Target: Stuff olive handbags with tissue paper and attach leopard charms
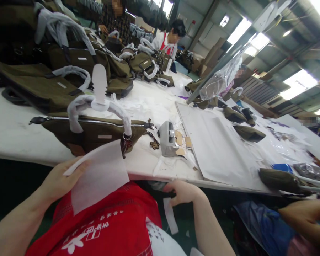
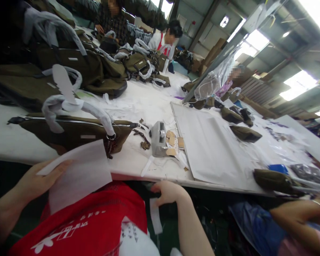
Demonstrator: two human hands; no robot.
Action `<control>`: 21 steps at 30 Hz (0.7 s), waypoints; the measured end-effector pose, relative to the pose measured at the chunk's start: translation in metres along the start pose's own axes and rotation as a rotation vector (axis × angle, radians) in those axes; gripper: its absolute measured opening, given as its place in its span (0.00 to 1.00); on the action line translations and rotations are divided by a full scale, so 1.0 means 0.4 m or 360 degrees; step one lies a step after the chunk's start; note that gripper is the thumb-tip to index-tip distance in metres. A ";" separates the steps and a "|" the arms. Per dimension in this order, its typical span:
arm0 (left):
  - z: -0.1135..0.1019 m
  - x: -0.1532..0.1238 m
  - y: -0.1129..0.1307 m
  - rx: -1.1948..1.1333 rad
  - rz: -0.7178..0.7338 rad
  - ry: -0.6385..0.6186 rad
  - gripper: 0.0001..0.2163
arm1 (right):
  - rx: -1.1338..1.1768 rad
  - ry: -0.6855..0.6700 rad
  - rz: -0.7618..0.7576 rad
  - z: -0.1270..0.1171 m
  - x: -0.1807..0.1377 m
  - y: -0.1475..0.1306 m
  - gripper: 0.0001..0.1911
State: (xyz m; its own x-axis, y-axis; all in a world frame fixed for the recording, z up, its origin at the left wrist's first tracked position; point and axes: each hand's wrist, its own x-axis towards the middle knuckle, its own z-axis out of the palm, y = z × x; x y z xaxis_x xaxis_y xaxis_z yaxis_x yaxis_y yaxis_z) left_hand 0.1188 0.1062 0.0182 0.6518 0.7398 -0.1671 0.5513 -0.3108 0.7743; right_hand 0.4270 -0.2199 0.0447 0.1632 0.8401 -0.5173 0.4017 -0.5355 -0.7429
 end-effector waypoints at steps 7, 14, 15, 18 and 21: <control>-0.061 -0.013 -0.021 0.0035 -0.0112 -0.0251 0.25 | 0.0227 0.0660 -0.0439 0.114 0.195 -0.185 0.19; -0.082 -0.070 -0.069 -0.0086 -0.0195 -0.0168 0.22 | 0.0315 0.1358 -0.0378 0.271 0.449 -0.259 0.20; -0.081 -0.075 -0.073 -0.0098 -0.0211 -0.0164 0.22 | 0.0341 0.1416 -0.0358 0.281 0.467 -0.257 0.17; -0.078 -0.077 -0.068 -0.0139 -0.0197 -0.0218 0.22 | 0.0426 0.1410 -0.0419 0.284 0.489 -0.244 0.08; -0.067 -0.060 -0.043 -0.0186 -0.0105 -0.0246 0.22 | 0.0474 0.1308 -0.0507 0.264 0.478 -0.237 0.09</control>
State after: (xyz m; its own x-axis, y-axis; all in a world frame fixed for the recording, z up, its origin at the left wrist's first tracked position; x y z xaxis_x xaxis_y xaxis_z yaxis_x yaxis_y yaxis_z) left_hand 0.0796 0.1098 0.0254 0.6935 0.6530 -0.3045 0.5370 -0.1868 0.8226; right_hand 0.3250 -0.0177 -0.0287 0.7178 0.6877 0.1088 0.3080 -0.1735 -0.9354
